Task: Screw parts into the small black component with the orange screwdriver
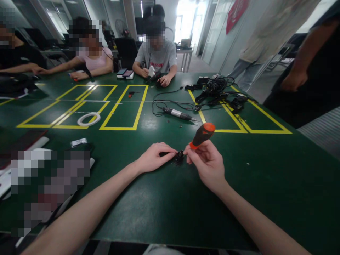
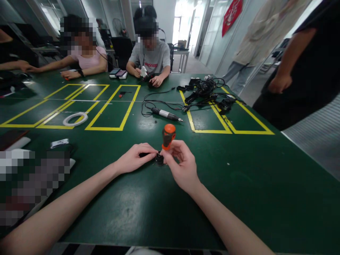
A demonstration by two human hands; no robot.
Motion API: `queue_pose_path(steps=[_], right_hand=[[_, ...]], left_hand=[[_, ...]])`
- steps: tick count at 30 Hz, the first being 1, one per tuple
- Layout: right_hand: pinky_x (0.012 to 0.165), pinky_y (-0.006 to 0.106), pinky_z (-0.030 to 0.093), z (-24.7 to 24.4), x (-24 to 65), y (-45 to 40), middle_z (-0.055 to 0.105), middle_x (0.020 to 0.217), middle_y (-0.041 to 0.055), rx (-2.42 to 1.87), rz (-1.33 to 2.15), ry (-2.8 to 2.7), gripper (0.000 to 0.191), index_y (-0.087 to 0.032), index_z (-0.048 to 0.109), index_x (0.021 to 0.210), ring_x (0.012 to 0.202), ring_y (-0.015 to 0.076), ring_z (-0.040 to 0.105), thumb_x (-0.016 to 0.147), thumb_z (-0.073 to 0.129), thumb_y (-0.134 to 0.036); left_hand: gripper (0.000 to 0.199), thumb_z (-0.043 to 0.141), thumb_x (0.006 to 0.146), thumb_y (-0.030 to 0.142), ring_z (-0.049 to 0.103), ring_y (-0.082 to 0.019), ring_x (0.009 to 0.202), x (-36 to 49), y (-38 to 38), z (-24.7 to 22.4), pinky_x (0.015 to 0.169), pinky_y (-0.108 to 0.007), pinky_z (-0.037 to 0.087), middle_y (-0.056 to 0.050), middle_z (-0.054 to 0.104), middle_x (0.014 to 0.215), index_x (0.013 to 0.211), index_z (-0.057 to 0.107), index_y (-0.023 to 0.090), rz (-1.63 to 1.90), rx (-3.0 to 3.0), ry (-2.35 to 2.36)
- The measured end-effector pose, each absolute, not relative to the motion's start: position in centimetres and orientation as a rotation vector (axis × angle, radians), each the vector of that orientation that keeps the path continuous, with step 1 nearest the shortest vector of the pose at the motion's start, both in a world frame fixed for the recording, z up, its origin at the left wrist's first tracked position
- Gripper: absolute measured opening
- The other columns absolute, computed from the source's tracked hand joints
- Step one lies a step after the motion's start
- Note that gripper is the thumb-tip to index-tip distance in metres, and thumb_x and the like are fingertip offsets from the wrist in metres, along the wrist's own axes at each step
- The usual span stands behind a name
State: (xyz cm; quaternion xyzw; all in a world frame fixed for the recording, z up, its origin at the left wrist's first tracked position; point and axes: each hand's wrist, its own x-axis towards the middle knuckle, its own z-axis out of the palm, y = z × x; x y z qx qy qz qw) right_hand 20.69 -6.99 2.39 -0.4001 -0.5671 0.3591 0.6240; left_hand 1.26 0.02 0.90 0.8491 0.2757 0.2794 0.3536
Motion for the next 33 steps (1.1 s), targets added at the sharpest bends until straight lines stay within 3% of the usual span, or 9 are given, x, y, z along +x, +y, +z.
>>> queue_pose_path(steps=[14, 19, 33], right_hand=[[0.054, 0.026, 0.055, 2.49, 20.69, -6.87, 0.068, 0.076, 0.0010, -0.973, 0.809, -1.326, 0.020, -0.021, 0.066, 0.093, 0.056, 0.0118, 0.060, 0.093, 0.070, -0.041], [0.057, 0.026, 0.056, 2.48, 20.65, -7.02, 0.069, 0.075, 0.0004, -0.987, 0.804, -1.305, 0.019, -0.022, 0.062, 0.090, 0.058, 0.0120, 0.060, 0.090, 0.073, -0.037], [0.053, 0.025, 0.052, 2.65, 20.62, -6.80, 0.061, 0.081, 0.0008, -0.976, 0.736, -1.349, 0.011, -0.021, 0.067, 0.088, 0.057, 0.0100, 0.055, 0.094, 0.066, -0.030]], left_hand=[[0.023, 0.059, 0.100, 0.028, 0.070, -0.018, 0.092, 1.27, 0.02, 0.76, 0.091, -0.031, 0.053, -0.006, 0.081, 0.099, 0.103, 0.081, 0.019, 0.726, 2.190, 0.724], [0.024, 0.059, 0.100, 0.029, 0.070, -0.018, 0.091, 1.27, -0.03, 1.00, 0.091, -0.031, 0.053, -0.006, 0.081, 0.099, 0.103, 0.081, 0.020, 0.715, 2.185, 0.728], [0.025, 0.058, 0.100, 0.029, 0.070, -0.018, 0.092, 1.16, 0.05, 0.86, 0.091, -0.032, 0.053, -0.007, 0.081, 0.101, 0.104, 0.081, 0.019, 0.700, 2.178, 0.725]])
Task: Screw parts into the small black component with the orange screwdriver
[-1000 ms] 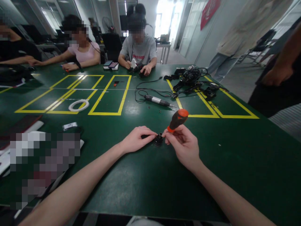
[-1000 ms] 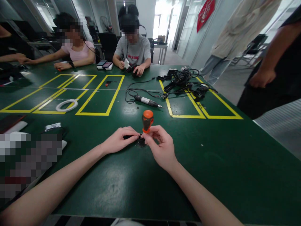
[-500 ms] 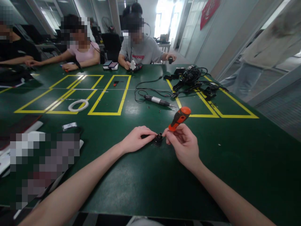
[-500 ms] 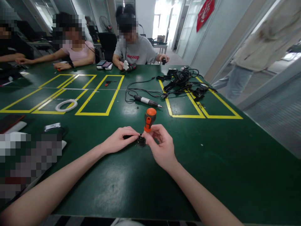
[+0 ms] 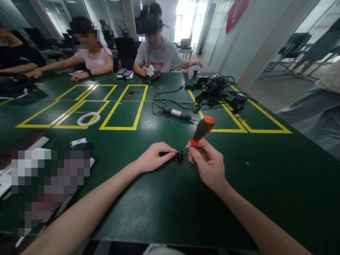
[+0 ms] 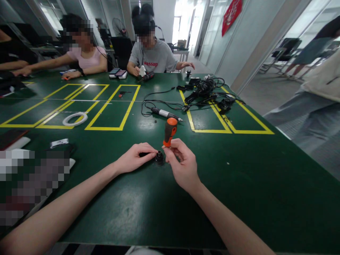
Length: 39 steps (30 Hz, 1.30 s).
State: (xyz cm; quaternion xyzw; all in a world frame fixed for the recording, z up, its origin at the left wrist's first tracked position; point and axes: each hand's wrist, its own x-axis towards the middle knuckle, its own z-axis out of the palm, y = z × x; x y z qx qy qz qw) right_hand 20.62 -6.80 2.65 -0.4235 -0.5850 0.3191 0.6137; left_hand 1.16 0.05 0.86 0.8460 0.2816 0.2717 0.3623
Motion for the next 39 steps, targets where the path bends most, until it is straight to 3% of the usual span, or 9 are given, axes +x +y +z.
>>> queue_pose_path(steps=[8, 16, 22, 27, 31, 39], right_hand=[[0.049, 0.025, 0.049, 2.50, 20.61, -6.72, 0.062, 0.081, 0.0011, -0.936, 0.778, -1.344, 0.019, -0.021, 0.069, 0.090, 0.055, 0.0097, 0.056, 0.099, 0.063, -0.036], [0.055, 0.026, 0.056, 2.26, 20.59, -6.89, 0.070, 0.080, -0.0001, -0.878, 0.890, -1.273, 0.015, -0.023, 0.065, 0.099, 0.057, 0.0110, 0.062, 0.093, 0.071, -0.035], [0.055, 0.026, 0.057, 2.32, 20.65, -6.92, 0.066, 0.075, -0.0009, -0.970, 0.854, -1.275, 0.019, -0.022, 0.061, 0.089, 0.057, 0.0113, 0.060, 0.090, 0.074, -0.036], [0.054, 0.022, 0.055, 2.44, 20.67, -6.76, 0.062, 0.083, -0.0002, -0.944, 0.777, -1.308, 0.009, -0.021, 0.065, 0.088, 0.059, 0.0091, 0.058, 0.089, 0.072, -0.027], [0.054, 0.022, 0.054, 2.64, 20.73, -6.79, 0.061, 0.078, -0.0011, -0.949, 0.775, -1.315, 0.004, -0.020, 0.065, 0.086, 0.058, 0.0089, 0.058, 0.089, 0.069, -0.019], [0.054, 0.022, 0.053, 2.95, 20.68, -6.92, 0.062, 0.072, -0.0016, -0.966, 0.778, -1.328, 0.003, -0.020, 0.066, 0.085, 0.057, 0.0097, 0.059, 0.088, 0.067, -0.019]], left_hand=[[0.023, 0.060, 0.100, 0.029, 0.071, -0.018, 0.092, 1.23, 0.08, 0.71, 0.091, -0.031, 0.053, -0.006, 0.081, 0.100, 0.104, 0.081, 0.020, 0.722, 2.195, 0.728], [0.023, 0.059, 0.101, 0.027, 0.070, -0.018, 0.092, 1.23, -0.04, 1.02, 0.089, -0.030, 0.053, -0.006, 0.080, 0.099, 0.102, 0.081, 0.019, 0.716, 2.192, 0.725], [0.022, 0.060, 0.100, 0.026, 0.070, -0.018, 0.090, 1.26, -0.04, 0.90, 0.089, -0.030, 0.052, -0.006, 0.081, 0.097, 0.101, 0.081, 0.017, 0.735, 2.194, 0.705], [0.023, 0.059, 0.101, 0.027, 0.070, -0.018, 0.093, 1.26, 0.11, 0.77, 0.089, -0.029, 0.053, -0.005, 0.081, 0.100, 0.103, 0.081, 0.019, 0.720, 2.195, 0.717], [0.023, 0.060, 0.101, 0.027, 0.070, -0.018, 0.092, 1.25, 0.13, 0.80, 0.088, -0.030, 0.053, -0.006, 0.081, 0.100, 0.103, 0.081, 0.018, 0.727, 2.194, 0.715], [0.023, 0.060, 0.100, 0.025, 0.071, -0.018, 0.092, 1.24, 0.06, 0.82, 0.089, -0.030, 0.052, -0.006, 0.081, 0.100, 0.103, 0.081, 0.017, 0.728, 2.200, 0.709]])
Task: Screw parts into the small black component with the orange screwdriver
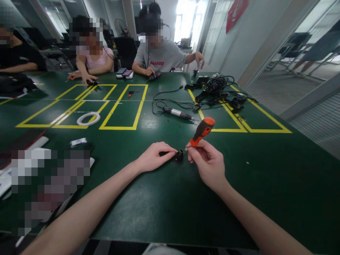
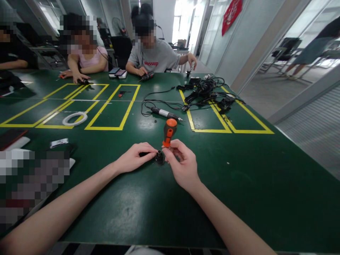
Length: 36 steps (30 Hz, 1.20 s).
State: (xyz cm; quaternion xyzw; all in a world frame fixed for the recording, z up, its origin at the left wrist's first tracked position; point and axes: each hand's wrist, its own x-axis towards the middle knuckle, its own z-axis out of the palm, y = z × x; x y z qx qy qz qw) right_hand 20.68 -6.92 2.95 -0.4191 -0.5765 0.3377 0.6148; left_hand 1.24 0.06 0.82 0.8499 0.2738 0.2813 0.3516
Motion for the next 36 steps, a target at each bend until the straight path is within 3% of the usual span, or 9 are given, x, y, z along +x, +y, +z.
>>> queue_pose_path(steps=[23, 36], right_hand=[[0.051, 0.022, 0.056, 2.44, 20.68, -6.83, 0.074, 0.079, 0.0018, -0.955, 0.807, -1.280, 0.004, -0.020, 0.071, 0.093, 0.056, 0.0099, 0.063, 0.091, 0.070, -0.024], [0.057, 0.027, 0.061, 2.72, 20.68, -7.01, 0.073, 0.075, 0.0015, -0.959, 0.850, -1.272, 0.020, -0.021, 0.065, 0.090, 0.058, 0.0126, 0.066, 0.088, 0.077, -0.038]], left_hand=[[0.023, 0.059, 0.101, 0.027, 0.071, -0.018, 0.094, 1.25, 0.08, 0.67, 0.089, -0.030, 0.053, -0.006, 0.081, 0.100, 0.102, 0.081, 0.020, 0.727, 2.205, 0.725], [0.024, 0.059, 0.100, 0.028, 0.070, -0.018, 0.091, 1.27, 0.06, 0.86, 0.087, -0.031, 0.052, -0.006, 0.081, 0.099, 0.103, 0.081, 0.019, 0.722, 2.197, 0.728]])
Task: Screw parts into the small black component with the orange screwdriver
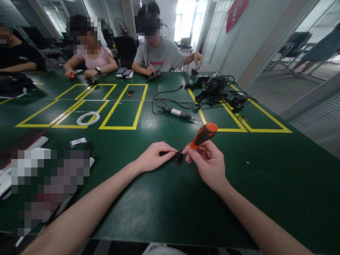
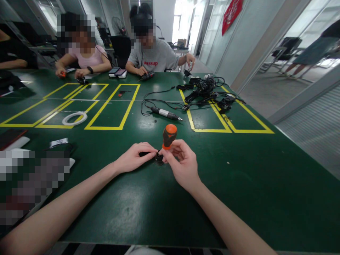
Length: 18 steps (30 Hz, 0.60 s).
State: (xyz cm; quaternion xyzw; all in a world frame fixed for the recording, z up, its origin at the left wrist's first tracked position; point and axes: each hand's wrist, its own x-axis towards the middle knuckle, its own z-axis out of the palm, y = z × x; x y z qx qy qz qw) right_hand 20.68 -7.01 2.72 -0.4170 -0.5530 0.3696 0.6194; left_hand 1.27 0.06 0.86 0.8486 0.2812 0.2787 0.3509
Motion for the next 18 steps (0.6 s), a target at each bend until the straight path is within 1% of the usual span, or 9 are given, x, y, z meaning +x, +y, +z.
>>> queue_pose_path(steps=[2, 5, 9, 13, 18], right_hand=[[0.056, 0.027, 0.060, 2.75, 20.69, -6.98, 0.072, 0.074, 0.0014, -0.977, 0.853, -1.268, 0.022, -0.021, 0.064, 0.087, 0.057, 0.0129, 0.066, 0.088, 0.077, -0.039], [0.053, 0.026, 0.058, 2.78, 20.68, -6.87, 0.067, 0.067, -0.0010, -0.996, 0.846, -1.249, 0.024, -0.021, 0.063, 0.083, 0.056, 0.0130, 0.064, 0.087, 0.078, -0.039], [0.049, 0.024, 0.053, 2.81, 20.61, -6.71, 0.062, 0.066, -0.0023, -0.990, 0.806, -1.238, 0.021, -0.021, 0.066, 0.082, 0.053, 0.0111, 0.059, 0.087, 0.077, -0.038], [0.048, 0.023, 0.051, 2.92, 20.54, -6.71, 0.064, 0.068, -0.0012, -0.980, 0.789, -1.249, 0.018, -0.020, 0.069, 0.082, 0.053, 0.0105, 0.059, 0.088, 0.076, -0.036], [0.049, 0.025, 0.055, 2.97, 20.59, -6.81, 0.070, 0.073, 0.0019, -0.991, 0.819, -1.260, 0.023, -0.020, 0.071, 0.085, 0.053, 0.0114, 0.061, 0.089, 0.074, -0.042]], left_hand=[[0.023, 0.059, 0.100, 0.027, 0.070, -0.018, 0.091, 1.26, 0.06, 0.87, 0.088, -0.031, 0.053, -0.006, 0.081, 0.099, 0.103, 0.081, 0.019, 0.721, 2.195, 0.727], [0.024, 0.059, 0.100, 0.028, 0.070, -0.018, 0.092, 1.25, 0.05, 0.87, 0.089, -0.031, 0.053, -0.006, 0.081, 0.100, 0.103, 0.081, 0.019, 0.718, 2.198, 0.727], [0.023, 0.059, 0.101, 0.028, 0.071, -0.018, 0.093, 1.25, 0.04, 0.81, 0.090, -0.031, 0.053, -0.006, 0.081, 0.100, 0.103, 0.081, 0.019, 0.713, 2.209, 0.724], [0.023, 0.059, 0.101, 0.026, 0.071, -0.018, 0.092, 1.29, 0.06, 0.76, 0.090, -0.031, 0.053, -0.006, 0.081, 0.100, 0.103, 0.081, 0.018, 0.726, 2.214, 0.714], [0.023, 0.059, 0.101, 0.027, 0.071, -0.018, 0.093, 1.27, 0.09, 0.73, 0.090, -0.031, 0.053, -0.006, 0.081, 0.101, 0.103, 0.080, 0.019, 0.721, 2.210, 0.724]])
